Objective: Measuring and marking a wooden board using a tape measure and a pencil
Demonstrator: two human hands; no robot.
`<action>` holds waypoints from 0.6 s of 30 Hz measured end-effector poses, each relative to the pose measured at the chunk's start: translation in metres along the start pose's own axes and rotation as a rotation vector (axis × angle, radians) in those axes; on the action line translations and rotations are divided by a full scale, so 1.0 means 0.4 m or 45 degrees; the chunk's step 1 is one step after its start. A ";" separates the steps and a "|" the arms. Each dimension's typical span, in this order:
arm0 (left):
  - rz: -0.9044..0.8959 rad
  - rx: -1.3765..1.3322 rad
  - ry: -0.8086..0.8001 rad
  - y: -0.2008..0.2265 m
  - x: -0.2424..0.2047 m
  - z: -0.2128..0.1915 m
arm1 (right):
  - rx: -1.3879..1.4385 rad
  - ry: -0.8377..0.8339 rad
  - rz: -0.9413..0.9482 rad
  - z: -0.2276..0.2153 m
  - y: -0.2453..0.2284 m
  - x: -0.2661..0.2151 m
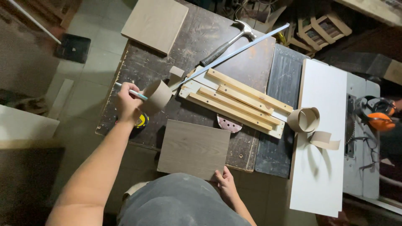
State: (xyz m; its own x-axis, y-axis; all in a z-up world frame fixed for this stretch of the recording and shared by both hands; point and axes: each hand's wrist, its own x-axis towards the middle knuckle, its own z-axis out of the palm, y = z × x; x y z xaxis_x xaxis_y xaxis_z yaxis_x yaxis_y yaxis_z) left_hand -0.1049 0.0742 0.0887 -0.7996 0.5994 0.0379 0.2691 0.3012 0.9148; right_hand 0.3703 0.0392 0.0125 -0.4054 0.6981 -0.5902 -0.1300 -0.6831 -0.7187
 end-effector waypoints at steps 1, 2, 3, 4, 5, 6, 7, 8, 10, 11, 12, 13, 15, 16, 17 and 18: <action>-0.001 -0.003 0.006 -0.017 0.009 -0.009 | -0.006 -0.004 -0.001 0.001 0.002 0.006; -0.042 0.070 0.086 -0.034 0.019 -0.018 | -0.042 -0.006 -0.022 0.002 0.004 0.013; -0.085 0.143 0.158 -0.053 0.024 -0.023 | -0.078 -0.002 -0.042 -0.001 0.008 0.012; -0.089 0.138 0.157 -0.064 0.029 -0.028 | -0.082 0.002 -0.042 -0.001 0.009 0.021; -0.141 0.226 0.207 -0.074 0.035 -0.028 | -0.052 0.020 0.016 -0.001 0.012 0.026; -0.192 0.314 0.257 -0.085 0.041 -0.028 | -0.020 0.038 0.074 -0.002 0.016 0.030; -0.191 0.306 0.242 -0.123 0.057 -0.020 | -0.019 0.054 0.069 0.002 0.019 0.033; -0.146 0.248 0.282 -0.161 0.072 -0.010 | 0.004 0.074 0.083 0.006 0.021 0.036; -0.089 0.176 0.309 -0.186 0.101 0.005 | 0.032 0.107 0.077 0.014 0.030 0.052; -0.199 0.211 0.303 -0.176 0.107 0.005 | 0.085 0.134 0.056 0.016 0.040 0.057; -0.309 0.247 0.296 -0.165 0.113 0.007 | 0.137 0.160 0.034 0.018 0.049 0.062; -0.302 0.239 0.275 -0.200 0.128 0.016 | 0.144 0.179 0.022 0.022 0.060 0.072; -0.377 0.280 0.250 -0.265 0.159 0.042 | 0.107 0.356 0.008 0.026 0.083 0.094; -0.365 0.273 0.225 -0.286 0.165 0.042 | 0.118 0.378 -0.006 0.005 0.103 0.112; -0.346 0.269 0.211 -0.297 0.176 0.055 | 0.010 0.393 0.005 -0.020 0.117 0.127; -0.326 0.266 0.196 -0.306 0.188 0.071 | -0.097 0.410 0.019 -0.047 0.129 0.141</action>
